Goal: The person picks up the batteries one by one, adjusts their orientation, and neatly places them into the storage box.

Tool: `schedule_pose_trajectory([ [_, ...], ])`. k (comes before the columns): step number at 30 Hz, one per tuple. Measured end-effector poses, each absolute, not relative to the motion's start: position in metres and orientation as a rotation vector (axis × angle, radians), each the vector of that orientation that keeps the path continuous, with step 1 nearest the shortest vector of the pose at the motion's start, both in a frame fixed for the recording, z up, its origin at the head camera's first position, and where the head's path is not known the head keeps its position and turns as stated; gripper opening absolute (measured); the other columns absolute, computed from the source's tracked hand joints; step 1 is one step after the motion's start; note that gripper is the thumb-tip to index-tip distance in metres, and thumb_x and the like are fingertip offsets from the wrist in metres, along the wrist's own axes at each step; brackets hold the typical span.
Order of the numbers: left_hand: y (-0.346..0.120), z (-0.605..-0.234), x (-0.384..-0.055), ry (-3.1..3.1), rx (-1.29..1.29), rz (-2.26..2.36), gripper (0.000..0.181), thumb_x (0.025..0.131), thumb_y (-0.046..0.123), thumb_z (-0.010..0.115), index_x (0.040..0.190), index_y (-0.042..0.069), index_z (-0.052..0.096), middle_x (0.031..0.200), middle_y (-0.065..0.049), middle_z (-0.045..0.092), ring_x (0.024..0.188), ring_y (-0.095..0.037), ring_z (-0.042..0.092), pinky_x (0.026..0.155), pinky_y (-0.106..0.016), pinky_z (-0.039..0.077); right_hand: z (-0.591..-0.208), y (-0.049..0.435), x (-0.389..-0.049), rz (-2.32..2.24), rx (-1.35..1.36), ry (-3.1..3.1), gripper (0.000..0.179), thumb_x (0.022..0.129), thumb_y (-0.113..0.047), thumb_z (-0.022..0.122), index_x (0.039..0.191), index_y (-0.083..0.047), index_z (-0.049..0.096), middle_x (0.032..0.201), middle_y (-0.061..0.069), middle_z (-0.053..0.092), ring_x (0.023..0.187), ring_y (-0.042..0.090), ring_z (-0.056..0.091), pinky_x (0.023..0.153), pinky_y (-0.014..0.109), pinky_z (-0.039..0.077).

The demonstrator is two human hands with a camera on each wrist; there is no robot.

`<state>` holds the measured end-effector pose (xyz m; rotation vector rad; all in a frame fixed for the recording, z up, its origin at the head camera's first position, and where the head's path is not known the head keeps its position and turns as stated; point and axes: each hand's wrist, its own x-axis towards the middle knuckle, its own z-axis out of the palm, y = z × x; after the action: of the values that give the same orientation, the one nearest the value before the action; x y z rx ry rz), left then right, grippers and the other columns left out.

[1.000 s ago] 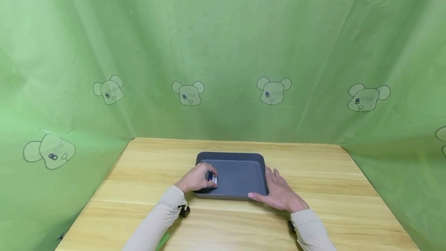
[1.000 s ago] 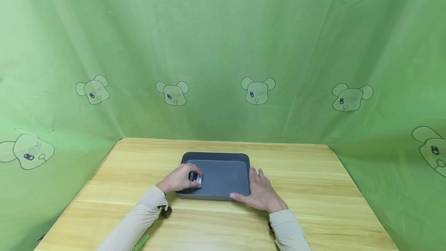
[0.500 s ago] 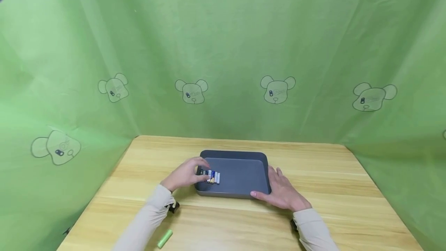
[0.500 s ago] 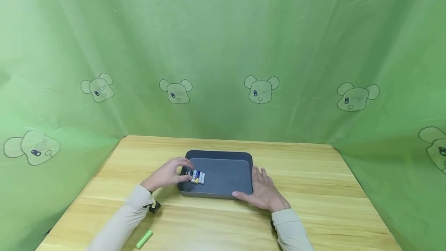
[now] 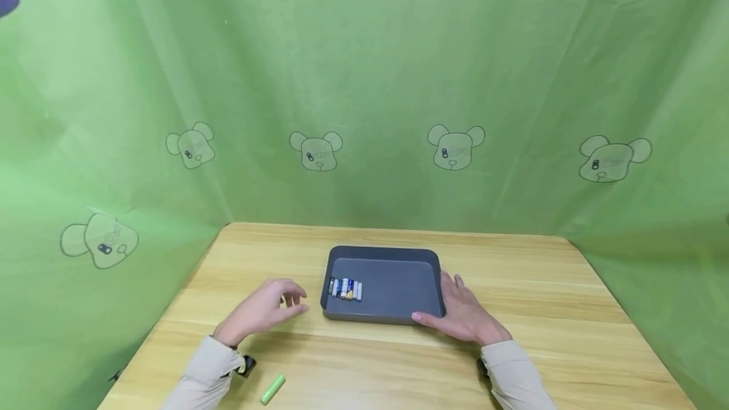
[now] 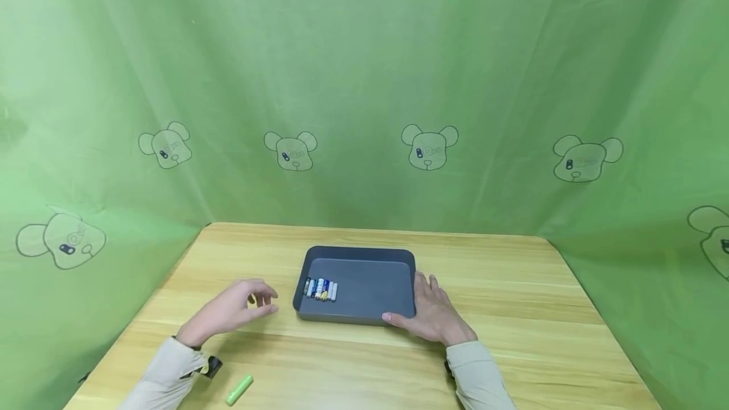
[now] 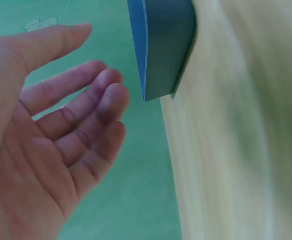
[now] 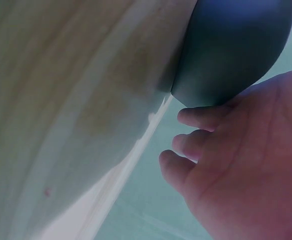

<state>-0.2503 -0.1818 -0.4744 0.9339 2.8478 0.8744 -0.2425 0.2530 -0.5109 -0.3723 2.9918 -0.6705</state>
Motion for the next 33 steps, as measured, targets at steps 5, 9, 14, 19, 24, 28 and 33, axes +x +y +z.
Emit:
schedule_pose_trajectory([
  [5, -0.194, -0.482, -0.226, 2.757, 0.864, 0.903, 0.035, 0.096, 0.032, 0.073, 0.109, 0.000, 0.074, 0.082, 0.007, 0.068, 0.072, 0.002, 0.056, 0.066, -0.020, 0.053, -0.513, 0.253, -0.243, -0.689, -0.383, 2.995, 0.127, 0.084, -0.078, 0.063, 0.161, 0.010, 0.011, 0.167, 0.034, 0.020, 0.151, 0.063, 0.014, 0.120, 0.074, 0.023],
  [9, -0.200, -0.488, -0.204, 2.689, 0.783, 0.894, 0.034, 0.093, 0.033, 0.076, 0.107, 0.002, 0.074, 0.078, 0.009, 0.066, 0.067, 0.002, 0.055, 0.061, -0.019, 0.051, -0.514, 0.253, -0.244, -0.693, -0.388, 2.995, 0.127, 0.084, -0.078, 0.063, 0.160, 0.010, 0.011, 0.166, 0.034, 0.020, 0.151, 0.063, 0.014, 0.120, 0.074, 0.023],
  [14, -0.201, -0.495, -0.178, 2.661, 0.729, 0.838, 0.032, 0.089, 0.039, 0.079, 0.099, 0.009, 0.074, 0.074, 0.013, 0.063, 0.063, 0.002, 0.053, 0.058, -0.020, 0.048, -0.513, 0.254, -0.244, -0.691, -0.374, 2.991, 0.128, 0.084, -0.078, 0.063, 0.161, 0.010, 0.010, 0.167, 0.034, 0.019, 0.152, 0.062, 0.013, 0.120, 0.075, 0.023],
  [19, -0.200, -0.497, -0.160, 2.668, 0.679, 0.753, 0.032, 0.084, 0.041, 0.083, 0.094, 0.012, 0.073, 0.071, 0.015, 0.058, 0.062, 0.002, 0.050, 0.058, -0.020, 0.045, -0.511, 0.253, -0.243, -0.692, -0.368, 2.982, 0.127, 0.085, -0.077, 0.063, 0.161, 0.009, 0.009, 0.167, 0.034, 0.019, 0.152, 0.062, 0.013, 0.120, 0.074, 0.022],
  [24, -0.198, -0.497, -0.153, 2.665, 0.686, 0.722, 0.016, 0.079, 0.017, 0.082, 0.089, 0.016, 0.070, 0.068, 0.014, 0.055, 0.058, 0.002, 0.047, 0.053, -0.019, 0.042, -0.509, 0.253, -0.242, -0.687, -0.355, 2.968, 0.127, 0.085, -0.076, 0.063, 0.161, 0.010, 0.009, 0.167, 0.034, 0.018, 0.152, 0.062, 0.012, 0.121, 0.074, 0.022],
  [28, -0.196, -0.498, -0.154, 2.682, 0.733, 0.685, 0.016, 0.079, 0.005, 0.075, 0.086, 0.019, 0.071, 0.073, 0.015, 0.059, 0.063, 0.003, 0.049, 0.056, -0.019, 0.044, -0.509, 0.253, -0.241, -0.696, -0.347, 2.964, 0.127, 0.085, -0.077, 0.063, 0.161, 0.009, 0.008, 0.168, 0.033, 0.017, 0.153, 0.061, 0.011, 0.121, 0.074, 0.022],
  [33, -0.197, -0.501, -0.156, 2.739, 0.779, 0.655, 0.030, 0.071, -0.002, 0.070, 0.088, 0.023, 0.072, 0.088, 0.016, 0.063, 0.079, 0.002, 0.053, 0.067, -0.020, 0.048, -0.510, 0.253, -0.242, -0.697, -0.353, 2.970, 0.128, 0.084, -0.077, 0.063, 0.161, 0.009, 0.009, 0.167, 0.033, 0.018, 0.152, 0.062, 0.012, 0.120, 0.075, 0.023],
])
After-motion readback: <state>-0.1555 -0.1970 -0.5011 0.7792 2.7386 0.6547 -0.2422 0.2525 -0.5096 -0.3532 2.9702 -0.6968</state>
